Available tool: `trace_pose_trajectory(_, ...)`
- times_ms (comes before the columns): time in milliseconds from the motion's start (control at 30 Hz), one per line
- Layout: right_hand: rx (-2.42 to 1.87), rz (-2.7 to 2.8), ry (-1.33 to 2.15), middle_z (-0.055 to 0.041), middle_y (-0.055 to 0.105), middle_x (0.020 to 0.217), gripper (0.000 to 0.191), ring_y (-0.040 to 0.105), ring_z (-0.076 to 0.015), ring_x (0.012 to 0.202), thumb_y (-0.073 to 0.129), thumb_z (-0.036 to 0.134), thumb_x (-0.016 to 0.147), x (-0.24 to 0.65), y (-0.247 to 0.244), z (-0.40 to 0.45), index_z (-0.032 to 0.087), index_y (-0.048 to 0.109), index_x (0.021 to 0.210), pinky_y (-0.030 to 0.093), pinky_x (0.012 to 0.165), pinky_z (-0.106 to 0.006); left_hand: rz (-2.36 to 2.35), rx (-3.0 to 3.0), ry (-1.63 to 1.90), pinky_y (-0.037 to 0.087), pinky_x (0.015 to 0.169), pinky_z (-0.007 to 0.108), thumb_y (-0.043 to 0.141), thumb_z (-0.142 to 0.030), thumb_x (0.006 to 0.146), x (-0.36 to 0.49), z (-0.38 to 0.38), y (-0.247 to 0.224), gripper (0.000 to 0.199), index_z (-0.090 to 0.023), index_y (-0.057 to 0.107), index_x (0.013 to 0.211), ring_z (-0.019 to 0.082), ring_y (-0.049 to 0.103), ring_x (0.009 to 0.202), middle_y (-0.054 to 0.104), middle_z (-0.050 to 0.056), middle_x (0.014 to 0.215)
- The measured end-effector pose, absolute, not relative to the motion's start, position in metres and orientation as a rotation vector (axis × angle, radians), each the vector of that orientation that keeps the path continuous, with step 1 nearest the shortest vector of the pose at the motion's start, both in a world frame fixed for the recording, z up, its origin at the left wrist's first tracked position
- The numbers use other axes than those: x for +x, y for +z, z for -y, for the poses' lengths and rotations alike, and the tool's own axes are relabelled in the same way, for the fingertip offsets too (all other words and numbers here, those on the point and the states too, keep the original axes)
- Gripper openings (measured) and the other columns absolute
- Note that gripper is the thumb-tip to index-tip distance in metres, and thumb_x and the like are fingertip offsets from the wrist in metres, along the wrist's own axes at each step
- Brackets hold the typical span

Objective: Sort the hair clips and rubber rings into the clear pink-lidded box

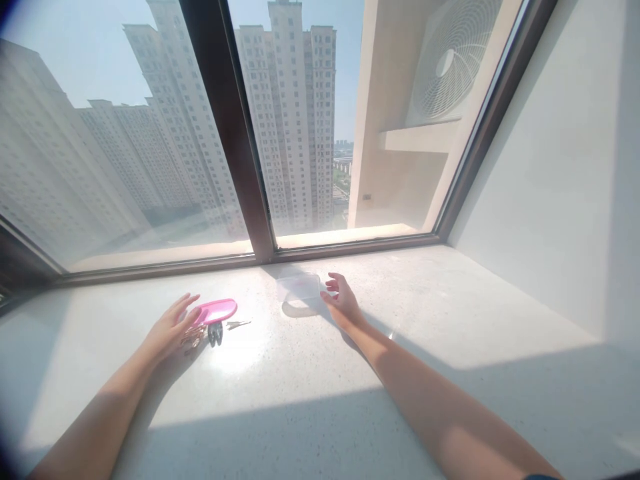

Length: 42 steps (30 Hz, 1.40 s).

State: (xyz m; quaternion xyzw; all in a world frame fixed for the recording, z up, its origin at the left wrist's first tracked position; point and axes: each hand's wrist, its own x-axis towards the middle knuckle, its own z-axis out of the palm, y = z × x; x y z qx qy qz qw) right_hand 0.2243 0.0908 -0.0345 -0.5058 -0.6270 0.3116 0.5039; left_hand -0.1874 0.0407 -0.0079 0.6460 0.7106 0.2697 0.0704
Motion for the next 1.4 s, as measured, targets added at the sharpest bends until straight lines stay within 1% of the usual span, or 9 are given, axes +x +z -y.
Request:
trace_pose_trajectory(167,-1.231,1.518,0.742,-0.0092,0.059,0.11,0.047,0.06,-0.0228,0.099,0.059,0.031,0.078,0.228,-0.038,-0.094,0.023,0.045,0.122,0.049,0.079,-0.037,-2.129,1.975,0.691,0.024,0.109,0.06,0.047,-0.053,0.087,-0.161,-0.042,-0.017,0.056,-0.027,0.051,0.136,0.036,0.028,0.14,0.041,0.011,0.149)
trace_pose_trajectory(267,-1.224,1.5,0.741,-0.0093,0.059,0.109,0.047,0.06,-0.0231,0.098,0.059,0.03,0.077,0.23,-0.04,-0.095,0.022,0.046,0.121,0.049,0.076,-0.037,-2.027,2.097,0.54,0.024,0.111,0.053,0.043,-0.057,0.087,-0.144,-0.042,-0.015,0.063,-0.025,0.044,0.141,0.033,0.022,0.142,0.029,0.01,0.155)
trace_pose_trajectory(433,-1.233,1.512,0.741,-0.0088,0.059,0.109,0.046,0.06,-0.0229,0.097,0.059,0.029,0.077,0.23,-0.04,-0.096,0.022,0.047,0.12,0.049,0.075,-0.036,-2.01,2.158,0.486,0.028,0.11,0.052,0.042,-0.059,0.087,-0.132,-0.038,-0.014,0.061,-0.023,0.053,0.134,0.035,0.027,0.141,0.037,0.013,0.151)
trace_pose_trajectory(800,-1.223,1.53,0.68,-0.0098,0.062,0.107,0.038,0.061,-0.023,0.093,0.059,0.025,0.076,0.23,-0.033,-0.091,0.02,0.052,0.113,0.049,0.075,-0.036,-1.556,2.335,0.467,0.025,0.112,0.055,0.048,-0.056,0.087,-0.091,-0.025,-0.009,0.055,-0.028,0.054,0.134,0.034,0.023,0.142,0.035,0.01,0.152)
trace_pose_trajectory(900,-1.134,1.572,0.558,-0.0095,0.062,0.105,0.033,0.061,-0.0231,0.091,0.059,0.023,0.078,0.228,-0.03,-0.087,0.021,0.055,0.11,0.049,0.075,-0.037,-1.476,2.362,0.47,0.026,0.112,0.054,0.052,-0.052,0.087,-0.082,-0.02,-0.005,0.053,-0.026,0.054,0.133,0.034,0.025,0.141,0.037,0.011,0.151)
trace_pose_trajectory(1033,-0.95,1.697,0.401,-0.0068,0.062,0.099,0.026,0.06,-0.0222,0.089,0.057,0.02,0.08,0.222,-0.023,-0.074,0.023,0.057,0.106,0.048,0.077,-0.038,-1.392,2.397,0.515,0.033,0.111,0.047,0.055,-0.041,0.088,-0.06,-0.011,-0.002,0.044,-0.021,0.058,0.128,0.031,0.035,0.138,0.044,0.014,0.146)
trace_pose_trajectory(1167,-0.757,1.991,0.485,-0.0056,0.063,0.09,0.02,0.059,-0.0205,0.082,0.059,0.018,0.08,0.212,-0.012,-0.055,0.021,0.06,0.1,0.049,0.075,-0.036,-1.319,2.482,0.611,0.038,0.107,0.042,0.059,-0.033,0.086,-0.035,-0.007,-0.004,0.043,-0.02,0.056,0.127,0.028,0.046,0.129,0.048,0.015,0.141)
trace_pose_trajectory(1300,-0.567,2.37,0.605,-0.009,0.062,0.108,0.033,0.057,-0.0234,0.099,0.071,0.022,0.074,0.201,-0.007,-0.042,0.019,0.064,0.106,0.046,0.089,-0.039,-1.246,2.592,0.596,0.042,0.101,0.04,0.06,-0.035,0.085,-0.021,-0.007,0.001,0.046,-0.02,0.054,0.128,0.027,0.052,0.12,0.055,0.013,0.133)
trace_pose_trajectory(1400,-0.57,2.442,0.579,-0.008,0.064,0.108,0.025,0.057,-0.0235,0.102,0.071,0.019,0.075,0.199,-0.01,-0.042,0.02,0.067,0.1,0.044,0.09,-0.039,-1.364,2.616,0.529,0.04,0.103,0.035,0.057,-0.045,0.085,-0.028,-0.009,0.009,0.041,-0.023,0.06,0.121,0.024,0.053,0.119,0.059,0.007,0.131)
